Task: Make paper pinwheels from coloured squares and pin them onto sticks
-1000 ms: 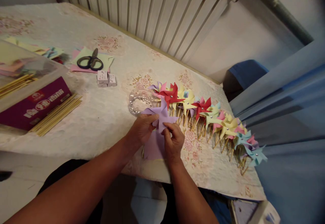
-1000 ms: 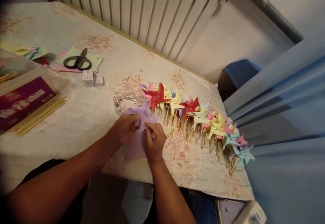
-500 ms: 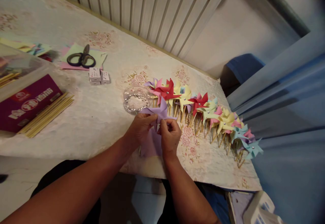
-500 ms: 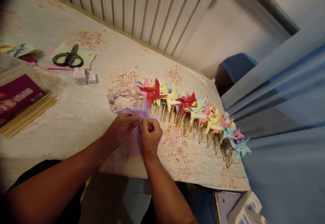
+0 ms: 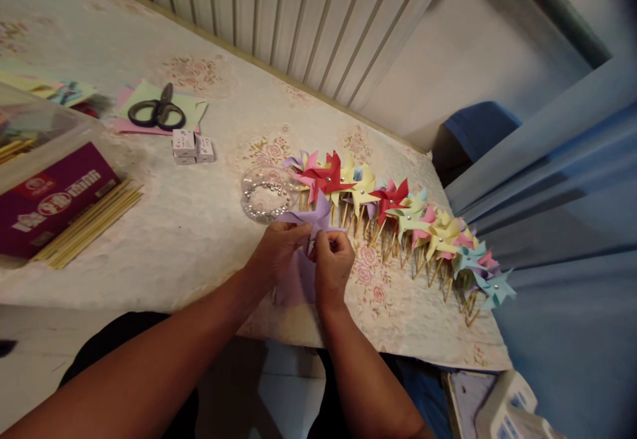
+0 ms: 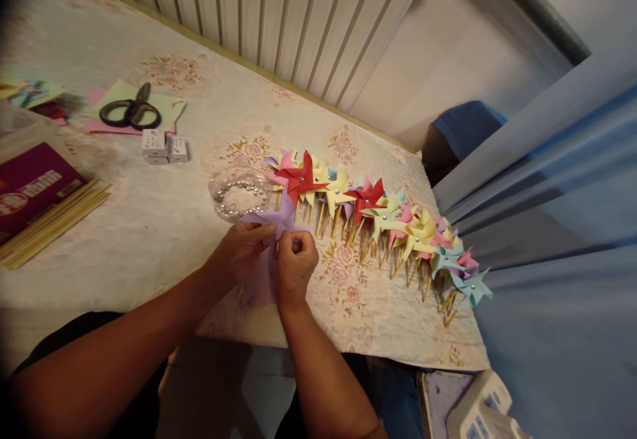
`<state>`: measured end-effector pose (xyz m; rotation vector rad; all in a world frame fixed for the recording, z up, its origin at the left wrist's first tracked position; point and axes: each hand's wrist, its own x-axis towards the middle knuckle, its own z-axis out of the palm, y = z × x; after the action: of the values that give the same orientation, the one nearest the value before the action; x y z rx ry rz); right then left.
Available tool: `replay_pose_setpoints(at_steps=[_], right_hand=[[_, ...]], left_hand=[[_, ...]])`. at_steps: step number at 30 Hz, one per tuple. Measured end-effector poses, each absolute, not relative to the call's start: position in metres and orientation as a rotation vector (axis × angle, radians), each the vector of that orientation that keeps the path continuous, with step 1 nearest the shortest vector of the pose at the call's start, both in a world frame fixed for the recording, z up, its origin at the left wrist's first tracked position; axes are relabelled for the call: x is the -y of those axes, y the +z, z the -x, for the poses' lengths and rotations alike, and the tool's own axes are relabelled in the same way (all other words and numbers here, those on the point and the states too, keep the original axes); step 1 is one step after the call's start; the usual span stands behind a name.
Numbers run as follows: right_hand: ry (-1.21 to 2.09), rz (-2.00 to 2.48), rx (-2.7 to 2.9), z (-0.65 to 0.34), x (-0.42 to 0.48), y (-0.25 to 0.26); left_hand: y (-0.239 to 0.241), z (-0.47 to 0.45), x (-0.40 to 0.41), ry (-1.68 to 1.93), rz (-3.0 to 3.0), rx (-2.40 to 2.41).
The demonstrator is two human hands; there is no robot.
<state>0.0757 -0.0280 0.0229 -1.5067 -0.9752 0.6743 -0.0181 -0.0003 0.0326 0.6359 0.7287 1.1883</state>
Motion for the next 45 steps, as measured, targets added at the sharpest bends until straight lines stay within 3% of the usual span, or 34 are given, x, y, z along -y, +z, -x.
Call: replay_pose_setpoints(at_steps=[38,45], right_hand=[[0.703,1.425,1.067,-0.08,0.036,0.027],[0.569,1.42,0.993,-0.109,0.062,0.033]], left_hand=[[0.026,0.022,-0.003,1.177,-0.67,-0.822],[0.031,0.034,-0.008,1.202,-0.595,-0.826]])
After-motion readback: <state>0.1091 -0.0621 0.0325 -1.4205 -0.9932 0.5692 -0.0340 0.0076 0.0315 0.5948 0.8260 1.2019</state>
